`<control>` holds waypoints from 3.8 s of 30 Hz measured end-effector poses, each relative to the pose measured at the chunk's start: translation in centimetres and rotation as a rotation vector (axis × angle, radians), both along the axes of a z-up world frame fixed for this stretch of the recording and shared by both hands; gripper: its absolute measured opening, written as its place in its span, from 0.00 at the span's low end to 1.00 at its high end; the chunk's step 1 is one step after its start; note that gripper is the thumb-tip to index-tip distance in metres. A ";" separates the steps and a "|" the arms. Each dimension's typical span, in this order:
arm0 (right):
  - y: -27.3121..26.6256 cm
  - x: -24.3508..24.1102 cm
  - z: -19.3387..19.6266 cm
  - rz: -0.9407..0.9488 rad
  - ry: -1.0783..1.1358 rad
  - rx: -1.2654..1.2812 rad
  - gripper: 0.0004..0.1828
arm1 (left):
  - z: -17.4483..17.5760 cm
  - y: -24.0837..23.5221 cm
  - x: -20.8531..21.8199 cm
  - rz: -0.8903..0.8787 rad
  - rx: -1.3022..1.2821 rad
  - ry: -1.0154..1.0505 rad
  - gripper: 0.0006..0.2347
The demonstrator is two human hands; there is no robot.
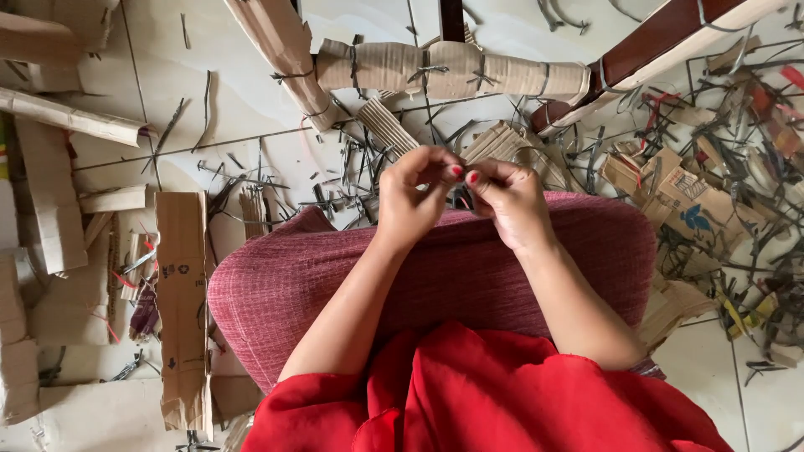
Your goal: The person sits on the floor and uses scissors to cut black binding strips from rolled cardboard pieces. They then wrap and tie the strips around the legs and crossbars of a wooden chair to secure the cardboard rolls in place.
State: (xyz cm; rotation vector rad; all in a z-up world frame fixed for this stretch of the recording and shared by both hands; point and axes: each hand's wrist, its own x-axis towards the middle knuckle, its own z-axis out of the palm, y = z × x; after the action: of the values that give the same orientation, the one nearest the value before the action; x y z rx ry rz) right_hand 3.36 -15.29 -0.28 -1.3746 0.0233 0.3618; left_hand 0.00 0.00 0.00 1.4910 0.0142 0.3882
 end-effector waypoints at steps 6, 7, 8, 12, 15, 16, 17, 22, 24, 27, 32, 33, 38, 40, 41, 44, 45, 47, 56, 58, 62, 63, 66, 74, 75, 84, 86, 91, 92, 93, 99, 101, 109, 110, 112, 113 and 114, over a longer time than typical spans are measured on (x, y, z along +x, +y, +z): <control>0.9 0.0 -0.6 -0.017 -0.204 -0.328 0.03 | -1.8 0.3 1.1 0.086 -0.262 0.127 0.01; 1.0 -0.1 -0.2 -0.014 -0.206 -0.328 0.03 | -2.0 0.2 1.3 0.089 -0.262 0.126 0.01; 1.2 -0.1 0.2 0.003 -0.225 -0.329 0.02 | -2.2 0.1 1.4 0.095 -0.334 0.129 0.02; 1.9 -0.7 -0.2 0.011 -0.171 -0.284 0.01 | -2.4 0.4 1.7 0.129 -0.357 0.116 0.03; 1.4 -0.6 -0.9 -0.056 -0.064 -0.280 0.04 | 0.0 0.5 1.6 0.111 -0.071 0.105 0.05; 1.2 -0.6 -1.5 -0.060 -0.063 -0.280 0.04 | -0.2 0.4 1.3 0.106 -0.071 0.106 0.05; 1.0 -0.3 -2.0 -0.082 -0.034 -0.209 0.04 | -0.3 0.3 1.3 0.078 0.022 0.112 0.07; 1.3 0.3 -2.6 -0.073 -0.049 -0.106 0.04 | -1.4 -0.5 0.8 0.127 0.133 0.128 0.07; 1.4 0.1 -2.8 -0.036 -0.035 -0.080 0.04 | -1.0 -0.6 0.6 0.110 -0.015 0.153 0.05; 1.7 0.3 -1.6 -0.021 0.028 -0.028 0.04 | -1.9 -0.3 0.2 0.080 0.021 0.138 0.06; 1.3 1.0 -5.3 0.013 0.080 -0.011 0.04 | -1.6 -0.7 -0.2 0.103 0.101 0.042 0.04; 1.3 1.2 -5.8 0.018 0.064 -0.003 0.04 | -1.3 -0.6 -0.1 0.112 0.138 0.009 0.03; 1.0 1.6 -7.6 0.054 0.017 -0.024 0.06 | -1.9 -0.2 0.0 0.067 0.169 0.027 0.02; 1.1 1.7 -7.9 0.061 0.000 -0.019 0.06 | -2.4 -0.2 0.4 0.041 0.161 0.038 0.02; 1.1 1.9 -8.5 0.031 0.046 0.007 0.05 | -2.8 -0.3 0.8 0.030 0.116 0.089 0.03; 1.5 1.9 -8.0 -0.009 0.082 0.017 0.06 | -2.7 -0.6 1.2 0.017 0.067 0.142 0.05; 1.4 1.6 -7.4 -0.019 0.096 -0.012 0.07 | -2.5 -0.8 1.2 0.014 0.052 0.166 0.05; 1.0 1.6 -8.4 -0.009 0.047 -0.101 0.06 | -1.1 -0.7 0.6 0.019 0.058 0.141 0.06; 0.6 1.1 -7.1 0.040 -0.401 -0.425 0.03 | 0.4 0.3 -0.9 0.150 0.024 0.005 0.06; 0.4 1.2 -7.1 0.036 -0.432 -0.458 0.03 | 0.7 0.4 -0.9 0.161 0.001 -0.031 0.06; -0.2 2.5 -8.5 0.080 -0.357 -0.590 0.05 | -0.3 0.1 -1.1 0.167 0.035 -0.104 0.05; -0.3 2.7 -9.2 0.117 -0.290 -0.648 0.06 | -0.9 -0.1 -1.6 0.168 0.061 -0.124 0.04; 0.3 2.5 -9.1 0.146 -0.253 -0.706 0.05 | -1.4 -0.6 -1.7 0.205 -0.013 -0.165 0.05; 0.4 0.8 -8.3 0.170 -0.262 -0.740 0.11 | 0.4 -0.1 -2.8 0.137 0.015 -0.133 0.02; -0.1 0.0 -8.0 0.159 -0.256 -0.725 0.11 | 1.0 0.0 -3.2 0.096 0.003 -0.089 0.03; -4.5 3.9 -9.4 0.045 -0.518 -0.469 0.11 | -16.5 0.4 -1.5 -0.330 0.905 0.527 0.13; -5.9 3.5 -10.0 0.055 -0.483 -0.602 0.10 | -17.7 -1.0 -2.7 -0.474 0.918 0.665 0.14; -3.2 2.1 -4.9 0.224 -0.346 -1.057 0.11 | -18.1 -2.8 -3.5 -0.890 1.010 0.833 0.23; -3.6 3.7 -10.0 0.322 -0.253 -1.231 0.12 | -18.7 -2.8 -3.3 -0.941 1.067 0.805 0.23; -4.0 5.8 -14.8 0.423 -0.158 -1.402 0.13 | -19.2 -2.8 -3.0 -0.988 1.123 0.775 0.23; -0.6 7.2 -17.1 0.801 0.095 -1.730 0.34 | -18.1 -2.3 -2.4 -0.909 1.004 0.937 0.25; -0.3 6.7 -16.5 0.794 0.085 -1.722 0.35 | -19.7 -2.2 -1.9 -0.875 1.033 0.944 0.26; -1.1 4.6 -13.6 0.624 0.035 -1.622 0.37 | -26.3 -1.0 -1.0 -0.760 1.136 0.923 0.24; -1.7 4.4 -14.7 0.580 0.004 -1.584 0.33 | -26.9 -0.9 -1.1 -0.731 1.150 0.951 0.24; -2.9 4.5 -15.4 0.519 -0.043 -1.543 0.29 | -27.2 -0.9 -0.5 -0.687 1.174 0.965 0.25; -3.5 4.4 -15.2 0.517 -0.105 -1.573 0.21 | -27.0 -0.9 -0.4 -0.662 1.205 0.958 0.25; -4.1 4.2 -15.0 0.514 -0.167 -1.602 0.15 | -26.9 -0.9 -0.3 -0.636 1.235 0.951 0.25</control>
State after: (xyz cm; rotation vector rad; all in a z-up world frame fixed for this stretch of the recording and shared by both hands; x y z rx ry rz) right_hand 7.60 -19.36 -15.25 -3.0137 -0.2313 0.7090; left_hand -0.31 -0.88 -26.86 2.6265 0.0589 -1.0476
